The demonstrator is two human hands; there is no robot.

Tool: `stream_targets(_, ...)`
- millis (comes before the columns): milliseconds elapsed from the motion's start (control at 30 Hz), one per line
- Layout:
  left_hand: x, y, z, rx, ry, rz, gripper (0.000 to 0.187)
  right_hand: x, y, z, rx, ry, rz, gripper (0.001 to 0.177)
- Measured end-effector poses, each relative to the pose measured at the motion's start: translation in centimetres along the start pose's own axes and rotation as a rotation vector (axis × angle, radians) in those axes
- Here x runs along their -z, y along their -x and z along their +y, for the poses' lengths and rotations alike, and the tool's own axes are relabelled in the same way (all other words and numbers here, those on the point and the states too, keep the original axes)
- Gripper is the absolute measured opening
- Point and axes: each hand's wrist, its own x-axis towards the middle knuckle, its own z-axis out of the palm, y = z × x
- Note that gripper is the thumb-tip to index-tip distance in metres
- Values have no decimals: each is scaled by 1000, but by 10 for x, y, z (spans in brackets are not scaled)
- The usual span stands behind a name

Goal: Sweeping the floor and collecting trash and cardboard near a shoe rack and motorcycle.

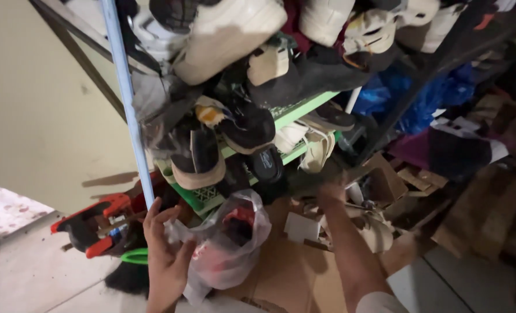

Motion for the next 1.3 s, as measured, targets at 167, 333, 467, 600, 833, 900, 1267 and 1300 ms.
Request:
stream_targets(167, -17, 1, 1, 2, -40, -7, 58, -105, -16, 30, 22, -99, -157, 40)
stream_targets(333, -18, 7, 3, -152, -123, 9, 55, -47, 52, 46, 43, -616, -24, 36)
stream_targets(467, -10, 10, 8, -186, -83, 21, 56, -34, 93, 66, 189, -409, 86, 46)
stream_targets(600, -2, 16, 18, -262, -82, 8, 56, -4, 132, 111, 21, -308, -16, 34)
stream_targets(833, -5, 30, 67, -146, -57, -134, 57, 81, 190, 170, 12, -473, 28, 36)
stream_targets(900, -11, 35, 66, -84, -88, -203, 55, 99, 205, 172, 7, -439, 167, 30)
stream_targets(1267, -22, 47, 49, -308, -123, -312, 47, 184, 271, 261, -233, -268, 509, 29)
stream_targets(1300, -25, 43, 51, -372, -48, -297, 46, 193, 285, 270, -242, -302, 553, 30)
